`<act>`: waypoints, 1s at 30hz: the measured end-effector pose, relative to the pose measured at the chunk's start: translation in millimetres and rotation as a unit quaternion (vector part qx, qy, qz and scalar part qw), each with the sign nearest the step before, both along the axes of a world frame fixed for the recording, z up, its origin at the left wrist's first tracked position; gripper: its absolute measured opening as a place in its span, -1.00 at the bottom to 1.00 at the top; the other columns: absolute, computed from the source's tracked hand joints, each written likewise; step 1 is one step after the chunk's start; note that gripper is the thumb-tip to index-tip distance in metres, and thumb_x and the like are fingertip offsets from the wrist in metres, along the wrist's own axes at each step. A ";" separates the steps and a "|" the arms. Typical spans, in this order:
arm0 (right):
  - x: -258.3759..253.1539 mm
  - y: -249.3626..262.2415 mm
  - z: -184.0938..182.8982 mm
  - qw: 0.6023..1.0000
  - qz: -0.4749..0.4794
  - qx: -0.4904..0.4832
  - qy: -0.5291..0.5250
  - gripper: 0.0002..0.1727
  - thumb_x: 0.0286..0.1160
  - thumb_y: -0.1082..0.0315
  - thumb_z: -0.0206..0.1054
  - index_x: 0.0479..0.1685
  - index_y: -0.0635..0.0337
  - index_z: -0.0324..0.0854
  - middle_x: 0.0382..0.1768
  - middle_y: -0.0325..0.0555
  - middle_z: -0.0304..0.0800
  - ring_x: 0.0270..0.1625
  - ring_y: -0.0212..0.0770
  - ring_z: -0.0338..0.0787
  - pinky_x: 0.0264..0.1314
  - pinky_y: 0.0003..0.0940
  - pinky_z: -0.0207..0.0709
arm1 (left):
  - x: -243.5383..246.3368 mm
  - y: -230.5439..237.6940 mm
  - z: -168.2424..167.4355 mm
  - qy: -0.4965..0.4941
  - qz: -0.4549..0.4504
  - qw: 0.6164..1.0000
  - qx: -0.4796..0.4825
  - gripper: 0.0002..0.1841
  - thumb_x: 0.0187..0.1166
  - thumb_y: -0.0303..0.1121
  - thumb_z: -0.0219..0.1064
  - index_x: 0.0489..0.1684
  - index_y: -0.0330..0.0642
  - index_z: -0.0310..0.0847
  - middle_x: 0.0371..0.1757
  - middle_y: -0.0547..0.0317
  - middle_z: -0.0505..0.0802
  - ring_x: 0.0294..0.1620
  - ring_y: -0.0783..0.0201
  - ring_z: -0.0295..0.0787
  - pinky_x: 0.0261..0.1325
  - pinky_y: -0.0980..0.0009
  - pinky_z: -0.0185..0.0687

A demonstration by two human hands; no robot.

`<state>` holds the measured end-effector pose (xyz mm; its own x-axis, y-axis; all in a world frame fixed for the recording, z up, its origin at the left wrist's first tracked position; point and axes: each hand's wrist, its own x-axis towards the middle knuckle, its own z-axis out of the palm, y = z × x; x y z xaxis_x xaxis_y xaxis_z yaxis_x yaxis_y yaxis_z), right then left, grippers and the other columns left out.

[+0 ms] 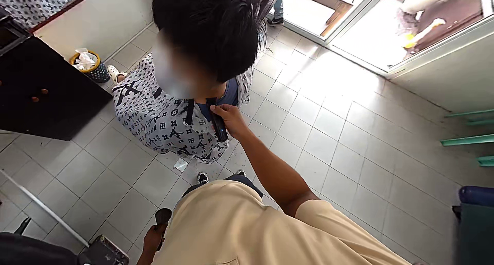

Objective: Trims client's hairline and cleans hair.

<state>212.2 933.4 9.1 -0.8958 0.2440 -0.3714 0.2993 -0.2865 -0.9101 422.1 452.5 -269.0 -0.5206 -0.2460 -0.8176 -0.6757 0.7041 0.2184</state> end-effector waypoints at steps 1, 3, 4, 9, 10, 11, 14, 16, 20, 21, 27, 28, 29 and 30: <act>0.1 -0.8 -0.2 1.000 0.001 0.002 -0.003 -0.63 0.66 0.16 0.39 0.00 0.39 0.62 -0.34 0.05 0.79 -0.43 -0.13 0.84 -0.31 -0.19 0.83 | -11.2 6.7 21.4 0.002 0.011 1.000 0.006 -0.44 0.61 -0.01 0.43 0.23 -0.41 0.65 0.00 -0.35 0.83 -0.04 -0.17 0.81 0.13 -0.17 0.65; 3.6 -4.4 1.1 1.000 -0.009 0.005 0.017 -0.64 0.67 0.14 0.36 0.01 0.35 0.61 -0.35 0.02 0.78 -0.45 -0.16 0.83 -0.34 -0.22 0.81 | -31.3 15.3 51.4 0.003 0.020 1.000 0.006 -0.47 0.67 -0.07 0.38 0.29 -0.43 0.61 0.03 -0.37 0.81 -0.05 -0.16 0.80 0.12 -0.13 0.64; 7.5 -6.3 2.6 0.999 -0.012 0.012 0.035 -0.62 0.68 0.10 0.35 0.05 0.30 0.62 -0.33 0.00 0.78 -0.45 -0.16 0.82 -0.36 -0.22 0.81 | -41.0 20.0 65.1 0.001 0.020 1.000 0.003 -0.47 0.68 -0.08 0.37 0.32 -0.43 0.59 0.09 -0.39 0.80 0.02 -0.19 0.79 0.20 -0.14 0.61; 1.6 -7.0 2.8 1.000 -0.018 -0.001 0.018 -0.65 0.69 0.18 0.34 -0.01 0.39 0.60 -0.37 0.01 0.78 -0.47 -0.17 0.82 -0.34 -0.24 0.81 | -60.3 15.9 63.4 0.035 -0.007 0.999 -0.003 -0.42 0.64 -0.03 0.40 0.31 -0.44 0.59 0.09 -0.41 0.80 0.05 -0.21 0.80 0.23 -0.16 0.60; 1.1 -7.1 3.4 1.000 -0.019 -0.012 0.013 -0.66 0.71 0.19 0.33 0.01 0.39 0.60 -0.37 0.01 0.78 -0.47 -0.18 0.82 -0.34 -0.25 0.81 | -62.3 15.0 63.2 0.035 -0.012 0.999 -0.001 -0.43 0.64 -0.03 0.40 0.31 -0.43 0.59 0.08 -0.40 0.80 0.03 -0.20 0.79 0.21 -0.16 0.60; 0.9 -7.5 5.1 0.999 -0.026 -0.020 0.019 -0.67 0.72 0.20 0.31 0.02 0.39 0.60 -0.37 0.01 0.78 -0.47 -0.19 0.82 -0.34 -0.26 0.81 | -64.6 14.8 63.2 0.035 -0.015 0.999 0.001 -0.43 0.64 -0.03 0.40 0.31 -0.42 0.59 0.07 -0.39 0.80 0.02 -0.19 0.79 0.20 -0.15 0.61; 2.2 -9.4 6.1 0.997 -0.044 -0.020 0.062 -0.69 0.74 0.23 0.28 0.03 0.38 0.61 -0.38 0.00 0.78 -0.48 -0.20 0.82 -0.35 -0.28 0.81 | -64.0 13.8 62.3 0.026 -0.020 0.999 0.003 -0.43 0.64 -0.04 0.40 0.32 -0.43 0.58 0.10 -0.42 0.79 0.07 -0.22 0.78 0.24 -0.16 0.58; 4.1 -9.5 6.9 0.998 -0.040 -0.015 0.049 -0.68 0.73 0.21 0.30 0.02 0.38 0.62 -0.38 0.00 0.78 -0.49 -0.19 0.81 -0.37 -0.28 0.80 | -60.3 13.1 60.8 0.015 -0.027 1.000 0.000 -0.43 0.65 -0.04 0.39 0.33 -0.43 0.59 0.10 -0.41 0.80 0.08 -0.22 0.79 0.25 -0.16 0.58; 17.1 -9.4 14.6 0.999 -0.016 0.013 0.038 -0.58 0.68 -0.06 0.30 0.10 0.13 0.65 -0.40 -0.04 0.78 -0.56 -0.23 0.78 -0.50 -0.33 0.75 | -51.9 16.4 60.2 -0.007 -0.022 1.000 0.001 -0.47 0.69 -0.09 0.36 0.33 -0.44 0.58 0.13 -0.41 0.79 0.10 -0.21 0.78 0.27 -0.14 0.57; 18.2 -9.3 15.0 0.998 -0.016 0.018 0.053 -0.58 0.69 -0.06 0.29 0.13 0.12 0.64 -0.40 -0.03 0.78 -0.57 -0.23 0.77 -0.52 -0.33 0.74 | -48.8 15.2 56.2 -0.006 -0.018 1.000 0.004 -0.47 0.68 -0.09 0.37 0.32 -0.44 0.58 0.11 -0.41 0.79 0.06 -0.20 0.79 0.24 -0.14 0.59; 13.1 -6.3 14.4 0.999 0.006 0.050 0.011 -0.55 0.69 -0.06 0.30 0.03 0.21 0.65 -0.39 -0.02 0.77 -0.56 -0.21 0.77 -0.50 -0.30 0.75 | -37.2 8.2 35.5 -0.010 -0.025 0.999 0.021 -0.49 0.65 -0.09 0.41 0.25 -0.42 0.60 -0.08 -0.30 0.82 -0.19 -0.07 0.79 0.01 -0.06 0.67; 13.8 -5.9 14.6 0.999 0.003 0.047 0.019 -0.55 0.69 -0.07 0.29 0.06 0.19 0.65 -0.39 -0.01 0.77 -0.58 -0.21 0.76 -0.52 -0.30 0.74 | -36.2 7.8 34.7 -0.009 -0.028 0.999 0.024 -0.50 0.65 -0.09 0.41 0.25 -0.41 0.60 -0.09 -0.29 0.81 -0.20 -0.06 0.78 0.00 -0.06 0.67; 15.6 -6.0 15.1 0.998 -0.001 0.046 0.036 -0.56 0.69 -0.06 0.29 0.11 0.16 0.65 -0.37 -0.01 0.77 -0.58 -0.21 0.76 -0.53 -0.31 0.74 | -35.0 7.6 35.4 -0.010 -0.030 0.999 0.026 -0.51 0.64 -0.11 0.42 0.25 -0.41 0.60 -0.08 -0.30 0.81 -0.20 -0.06 0.79 0.00 -0.06 0.67; 16.4 -6.1 16.1 0.997 -0.005 0.046 0.057 -0.57 0.70 -0.05 0.28 0.16 0.15 0.64 -0.36 -0.01 0.77 -0.58 -0.21 0.76 -0.53 -0.31 0.74 | -35.0 8.0 36.5 -0.010 -0.029 0.999 0.026 -0.51 0.64 -0.12 0.42 0.25 -0.42 0.60 -0.06 -0.31 0.82 -0.17 -0.08 0.80 0.02 -0.07 0.68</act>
<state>228.6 927.3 25.1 -0.9279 0.2822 -0.2437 0.1907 -0.2026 -0.9605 387.1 460.5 -232.4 -0.5166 -0.1727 -0.8386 -0.6379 0.7310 0.2424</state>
